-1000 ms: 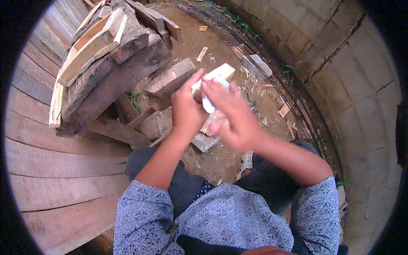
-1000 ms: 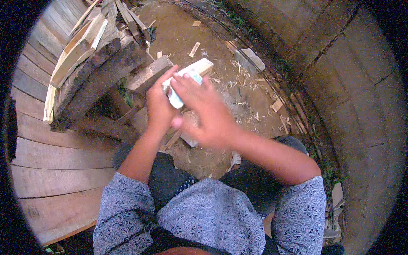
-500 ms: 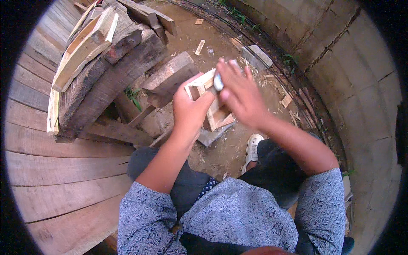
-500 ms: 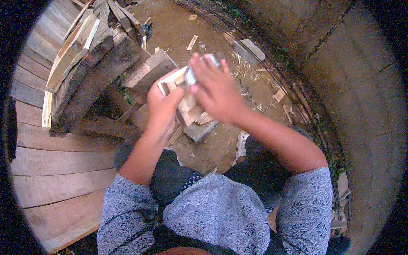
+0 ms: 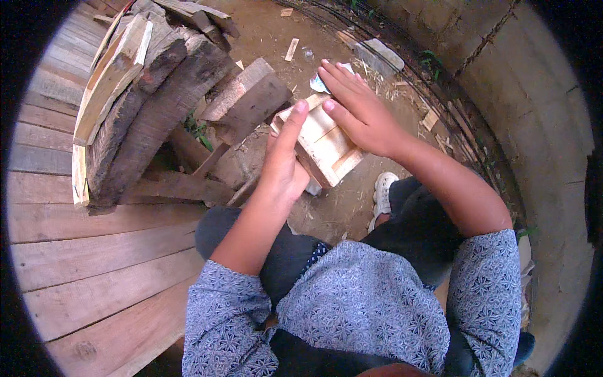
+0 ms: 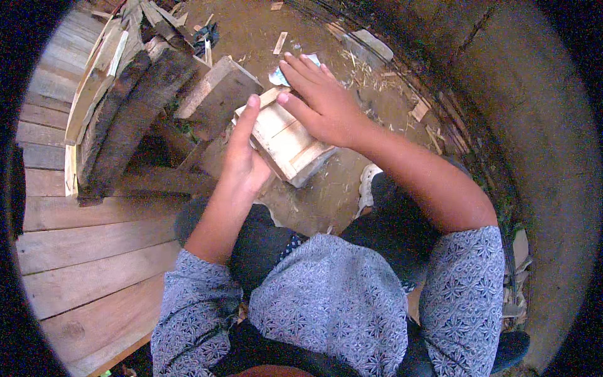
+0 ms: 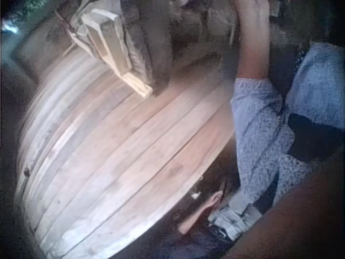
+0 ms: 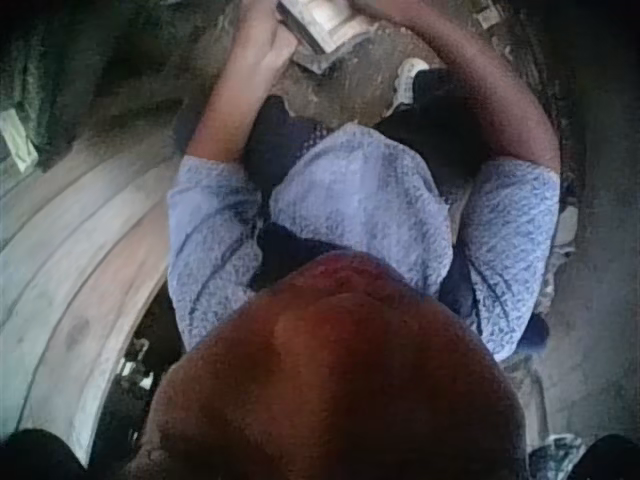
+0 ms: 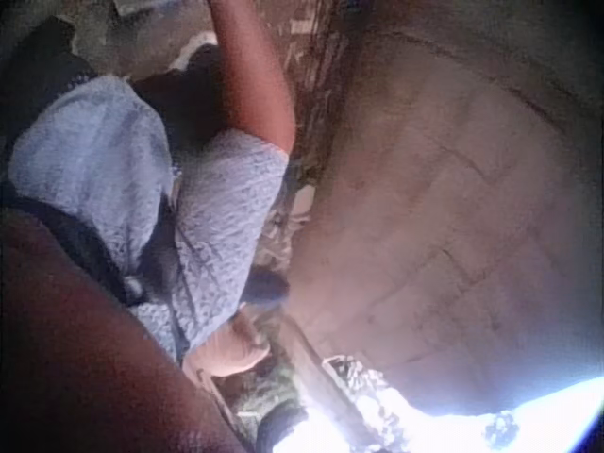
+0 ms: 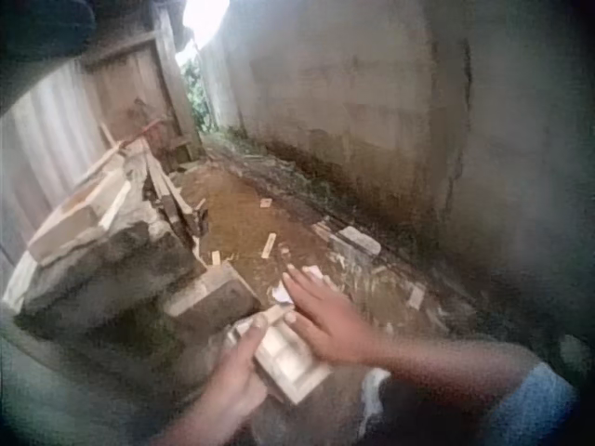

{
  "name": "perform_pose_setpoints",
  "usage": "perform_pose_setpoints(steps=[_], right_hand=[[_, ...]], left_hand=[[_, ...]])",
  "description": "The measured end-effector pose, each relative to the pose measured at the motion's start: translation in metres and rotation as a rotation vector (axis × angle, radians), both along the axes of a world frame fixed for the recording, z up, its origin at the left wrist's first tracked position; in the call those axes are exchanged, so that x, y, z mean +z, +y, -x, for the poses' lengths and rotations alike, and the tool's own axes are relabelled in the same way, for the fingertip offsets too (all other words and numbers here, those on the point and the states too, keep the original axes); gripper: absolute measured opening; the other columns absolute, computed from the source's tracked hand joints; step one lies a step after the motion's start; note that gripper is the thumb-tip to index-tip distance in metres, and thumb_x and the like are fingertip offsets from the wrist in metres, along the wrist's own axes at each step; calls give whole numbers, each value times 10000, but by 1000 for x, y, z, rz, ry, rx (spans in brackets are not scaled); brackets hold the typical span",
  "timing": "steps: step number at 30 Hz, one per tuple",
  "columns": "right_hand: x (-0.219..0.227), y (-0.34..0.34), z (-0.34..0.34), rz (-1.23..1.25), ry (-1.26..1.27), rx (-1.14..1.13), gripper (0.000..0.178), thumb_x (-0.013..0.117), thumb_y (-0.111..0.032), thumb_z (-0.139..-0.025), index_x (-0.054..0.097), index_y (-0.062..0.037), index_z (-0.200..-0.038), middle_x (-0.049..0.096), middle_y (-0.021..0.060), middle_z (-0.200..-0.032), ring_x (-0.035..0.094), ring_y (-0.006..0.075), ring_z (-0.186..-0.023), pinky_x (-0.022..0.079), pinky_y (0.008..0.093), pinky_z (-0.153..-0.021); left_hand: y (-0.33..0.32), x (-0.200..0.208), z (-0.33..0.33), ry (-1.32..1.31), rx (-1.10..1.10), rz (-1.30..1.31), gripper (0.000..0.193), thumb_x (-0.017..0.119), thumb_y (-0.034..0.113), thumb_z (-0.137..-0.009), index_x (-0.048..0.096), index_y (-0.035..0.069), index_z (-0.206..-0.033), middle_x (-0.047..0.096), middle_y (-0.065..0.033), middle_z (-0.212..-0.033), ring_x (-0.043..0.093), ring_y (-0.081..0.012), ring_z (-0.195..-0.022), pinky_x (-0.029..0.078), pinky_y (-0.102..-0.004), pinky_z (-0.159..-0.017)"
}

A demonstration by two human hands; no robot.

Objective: The person carves a small rectangular block of wood using a knife, then sands the surface with a sanding block. The person is sitting on the ground in a workshop area.

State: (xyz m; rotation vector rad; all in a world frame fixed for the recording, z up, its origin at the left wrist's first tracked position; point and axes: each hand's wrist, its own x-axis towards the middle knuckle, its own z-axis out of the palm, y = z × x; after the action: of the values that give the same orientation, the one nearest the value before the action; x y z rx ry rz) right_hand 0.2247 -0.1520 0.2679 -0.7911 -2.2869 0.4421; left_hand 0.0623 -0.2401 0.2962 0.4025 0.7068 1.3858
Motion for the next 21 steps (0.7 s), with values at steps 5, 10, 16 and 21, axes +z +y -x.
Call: perform_pose_setpoints(steps=[5, 10, 16, 21], right_hand=[[-14, -20, 7, 144, -49, -2, 693, 408, -492, -1002, 375, 36, -1449, 324, 259, -1530, 284, 425, -1432, 214, 520, -1170], [-25, -47, 15, 313, -189, 210, 615, 363, -416, -1038, 310, -18, -1504, 288, 191, -1569, 244, 354, -1465, 169, 457, -1199], [-40, -30, 7, 332, -119, 63, 637, 339, -456, -1030, 359, 3, -1472, 329, 244, -1532, 291, 370, -1442, 232, 452, -1181], [-49, -30, 11, 309, -153, 181, 663, 316, -473, -1032, 370, 36, -1452, 317, 261, -1529, 284, 381, -1442, 211, 442, -1191]], left_hand=[[-12, -28, -14, -101, 36, 129, 581, 562, 497, -961, 500, 68, -1348, 550, -131, -1354, 547, -279, -1234, 433, -470, -1055], [-24, -61, -20, -78, 157, 96, 552, 550, 464, -978, 472, 86, -1373, 518, -84, -1390, 507, -231, -1281, 424, -427, -1067], [-28, -64, -14, 13, 80, 118, 564, 521, 435, -1000, 429, 57, -1408, 510, -122, -1404, 504, -259, -1291, 415, -438, -1087], [-22, -59, -13, 32, 88, 133, 515, 563, 374, -994, 465, 46, -1379, 537, -111, -1372, 523, -241, -1261, 433, -429, -1061]])
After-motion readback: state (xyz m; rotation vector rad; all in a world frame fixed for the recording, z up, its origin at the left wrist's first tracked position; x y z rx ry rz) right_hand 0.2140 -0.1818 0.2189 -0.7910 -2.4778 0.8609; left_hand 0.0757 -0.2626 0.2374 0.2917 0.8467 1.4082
